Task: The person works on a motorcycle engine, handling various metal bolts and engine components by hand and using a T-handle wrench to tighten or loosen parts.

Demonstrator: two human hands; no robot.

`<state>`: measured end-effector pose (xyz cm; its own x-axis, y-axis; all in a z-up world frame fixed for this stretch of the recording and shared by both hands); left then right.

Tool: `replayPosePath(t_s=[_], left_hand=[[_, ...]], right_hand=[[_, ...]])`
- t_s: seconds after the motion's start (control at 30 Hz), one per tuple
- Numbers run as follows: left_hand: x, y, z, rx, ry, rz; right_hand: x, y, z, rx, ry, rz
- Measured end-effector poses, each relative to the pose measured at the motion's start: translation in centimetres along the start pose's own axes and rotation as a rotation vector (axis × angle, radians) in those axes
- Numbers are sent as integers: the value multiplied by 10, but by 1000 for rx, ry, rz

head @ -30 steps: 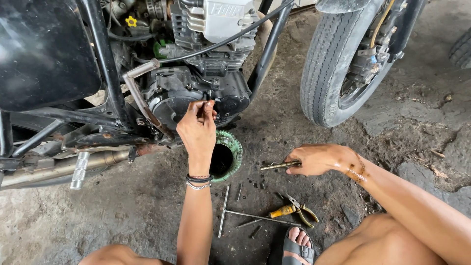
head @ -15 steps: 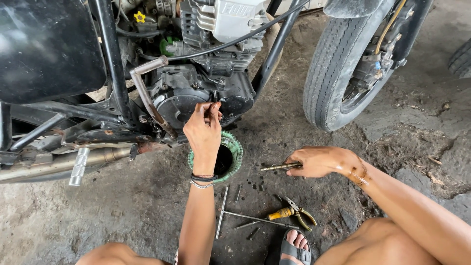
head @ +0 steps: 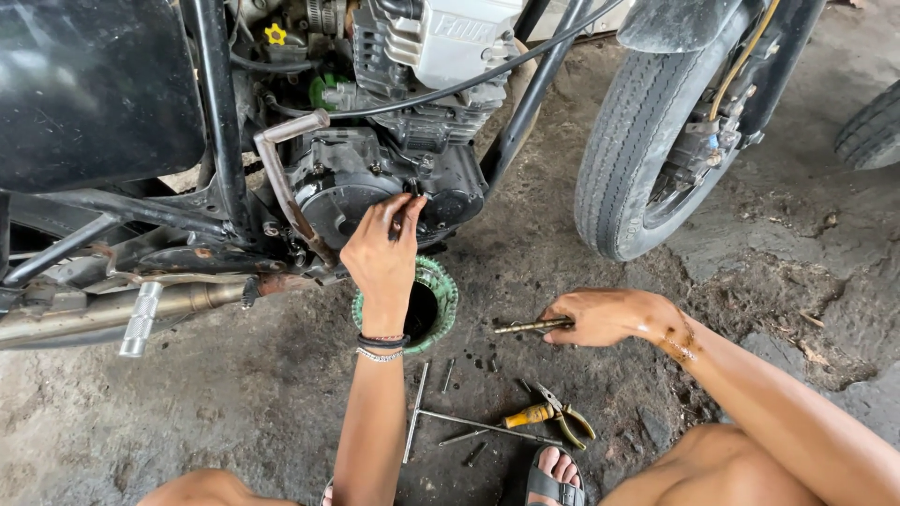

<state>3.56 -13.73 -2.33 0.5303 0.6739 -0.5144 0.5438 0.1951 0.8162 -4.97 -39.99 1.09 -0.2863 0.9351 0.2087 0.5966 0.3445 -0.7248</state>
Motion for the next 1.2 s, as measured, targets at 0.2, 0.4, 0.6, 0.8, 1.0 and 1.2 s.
replayPosePath(t_s=[0.2, 0.4, 0.6, 0.8, 1.0, 1.2], left_hand=[[2, -4, 3, -3, -68, 21], [-2, 3, 3, -15, 25, 20], [1, 6, 4, 3, 73, -11], [-1, 11, 2, 26, 158, 15], [6, 14, 3, 76, 284, -6], [-1, 29, -3, 192, 491, 191]], right_hand=[[-1, 2, 1, 4, 2, -10], [-2, 5, 6, -2, -7, -6], [-4, 8, 5, 4, 11, 26], [-5, 11, 2, -6, -15, -14], [3, 10, 0, 23, 33, 53], [7, 0, -4, 5, 31, -25]])
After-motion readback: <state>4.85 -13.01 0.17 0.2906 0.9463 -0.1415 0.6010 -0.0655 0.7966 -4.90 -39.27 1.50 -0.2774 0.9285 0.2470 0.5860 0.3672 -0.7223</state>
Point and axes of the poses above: each hand's wrist, its own y-axis towards the middle knuckle, its own z-axis out of the palm, x = y × z, the point moved 1 cm from there along y, towards the middle knuckle, and after that the axes turned 7 degrees about -y, right-handed, at the moved point
